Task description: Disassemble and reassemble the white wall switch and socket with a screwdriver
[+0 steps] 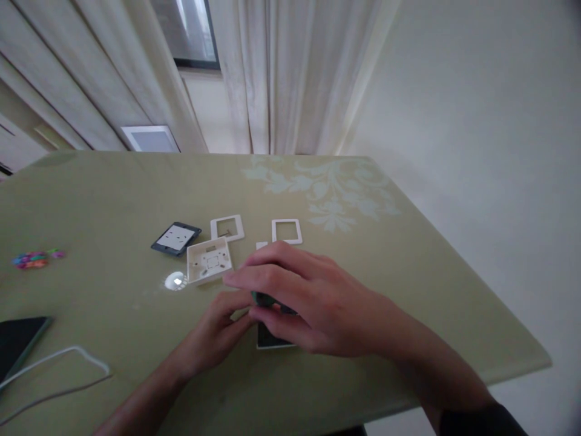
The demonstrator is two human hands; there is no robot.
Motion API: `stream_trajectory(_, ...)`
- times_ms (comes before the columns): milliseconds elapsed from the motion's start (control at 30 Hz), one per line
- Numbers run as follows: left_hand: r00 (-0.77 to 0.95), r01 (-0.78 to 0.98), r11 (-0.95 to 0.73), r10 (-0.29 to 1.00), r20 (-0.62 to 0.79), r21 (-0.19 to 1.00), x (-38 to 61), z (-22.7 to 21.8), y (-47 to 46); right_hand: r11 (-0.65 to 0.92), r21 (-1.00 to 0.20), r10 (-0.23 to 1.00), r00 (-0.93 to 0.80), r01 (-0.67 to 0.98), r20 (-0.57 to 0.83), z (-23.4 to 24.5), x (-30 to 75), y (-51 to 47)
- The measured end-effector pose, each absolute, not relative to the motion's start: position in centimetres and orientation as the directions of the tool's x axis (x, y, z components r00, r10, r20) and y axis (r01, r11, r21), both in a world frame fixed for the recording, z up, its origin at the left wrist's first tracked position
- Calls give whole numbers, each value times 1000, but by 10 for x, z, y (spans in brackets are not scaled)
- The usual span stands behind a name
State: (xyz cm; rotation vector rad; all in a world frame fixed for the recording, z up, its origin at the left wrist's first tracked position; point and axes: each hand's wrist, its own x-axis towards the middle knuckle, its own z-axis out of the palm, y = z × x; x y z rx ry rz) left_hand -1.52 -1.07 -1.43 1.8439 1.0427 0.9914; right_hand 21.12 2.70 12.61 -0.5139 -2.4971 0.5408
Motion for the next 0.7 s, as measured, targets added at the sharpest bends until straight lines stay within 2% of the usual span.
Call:
stream_trajectory(67,348,302,-359,904,249,883,-14,-13,-9,839,-488,457,-799,241,391,126,210,27)
stream_trajectory(167,232,344,-323,939,254,882,-10,-9,-7,842,-489,442,-808,226,388,125,209,28)
stream_trajectory(333,336,205,-363,898,283,909,-9,-3,-8,817,-524,476,-794,240,378,123,210,28)
stream_trajectory(500,211,149,-332,931,298,932,-3,4,-7,801,-557,476,-798,219,369,124,209,29)
stream_trajectory(700,288,126,-310,920,264,942,-3,6,-6,789,-573,487,-794,222,363,121,209,30)
